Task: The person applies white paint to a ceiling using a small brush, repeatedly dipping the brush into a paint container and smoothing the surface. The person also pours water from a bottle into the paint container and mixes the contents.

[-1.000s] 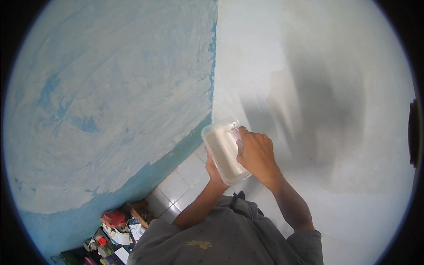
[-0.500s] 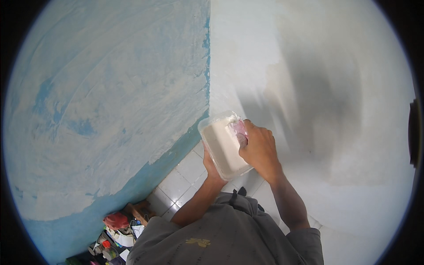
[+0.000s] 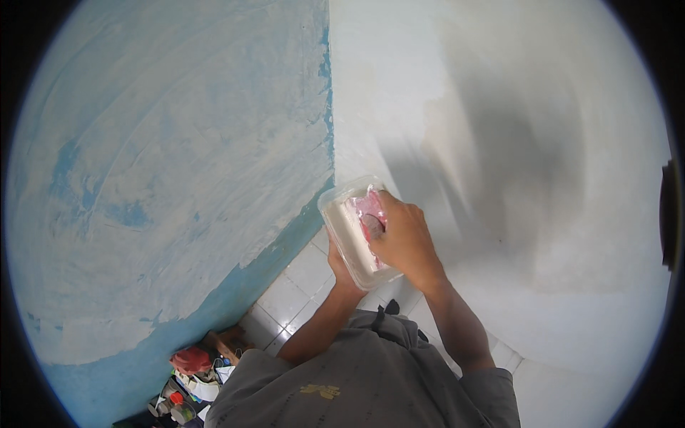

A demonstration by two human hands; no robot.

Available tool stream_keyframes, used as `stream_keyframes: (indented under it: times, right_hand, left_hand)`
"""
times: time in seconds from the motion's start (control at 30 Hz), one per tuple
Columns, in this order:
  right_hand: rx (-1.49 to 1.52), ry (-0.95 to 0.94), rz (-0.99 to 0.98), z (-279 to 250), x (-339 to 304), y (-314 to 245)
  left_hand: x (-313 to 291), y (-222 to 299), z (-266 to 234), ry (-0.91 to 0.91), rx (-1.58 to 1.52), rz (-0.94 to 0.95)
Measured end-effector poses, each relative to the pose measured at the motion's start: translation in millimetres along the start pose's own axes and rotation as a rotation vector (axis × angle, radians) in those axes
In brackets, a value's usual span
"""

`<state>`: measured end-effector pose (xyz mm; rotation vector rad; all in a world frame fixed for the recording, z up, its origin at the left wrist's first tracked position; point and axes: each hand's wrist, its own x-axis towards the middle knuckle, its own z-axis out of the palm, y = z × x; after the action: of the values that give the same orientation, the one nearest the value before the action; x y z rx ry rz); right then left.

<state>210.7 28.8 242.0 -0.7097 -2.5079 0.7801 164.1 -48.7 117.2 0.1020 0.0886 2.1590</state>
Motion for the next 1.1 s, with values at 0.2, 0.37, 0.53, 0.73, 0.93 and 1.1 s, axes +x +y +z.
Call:
stream_keyframes:
  times: [0.2, 0.37, 0.53, 0.73, 0.93, 1.1]
  right_hand:
    - [0.040, -0.093, 0.016, -12, -1, 12]
    - [0.055, -0.067, 0.062, -19, -4, 12]
    - [0.077, -0.030, 0.029, -16, -7, 19]
    - [0.015, -0.075, -0.003, -6, -10, 18]
    - [0.099, -0.074, -0.001, -7, -10, 12]
    - [0.015, -0.119, 0.018, 2, -13, -2]
  left_hand:
    - [-1, -1, -6, -0.072, -0.019, -0.027]
    - [-4, 0, -6, -0.035, 0.009, -0.056]
    - [-4, 2, 9, -0.001, 0.057, -0.025]
    - [-4, -1, 7, -0.017, -0.020, -0.034]
    - [-3, -5, -10, 0.028, -0.006, 0.012]
    - [-3, -8, -27, -0.018, -0.013, 0.060]
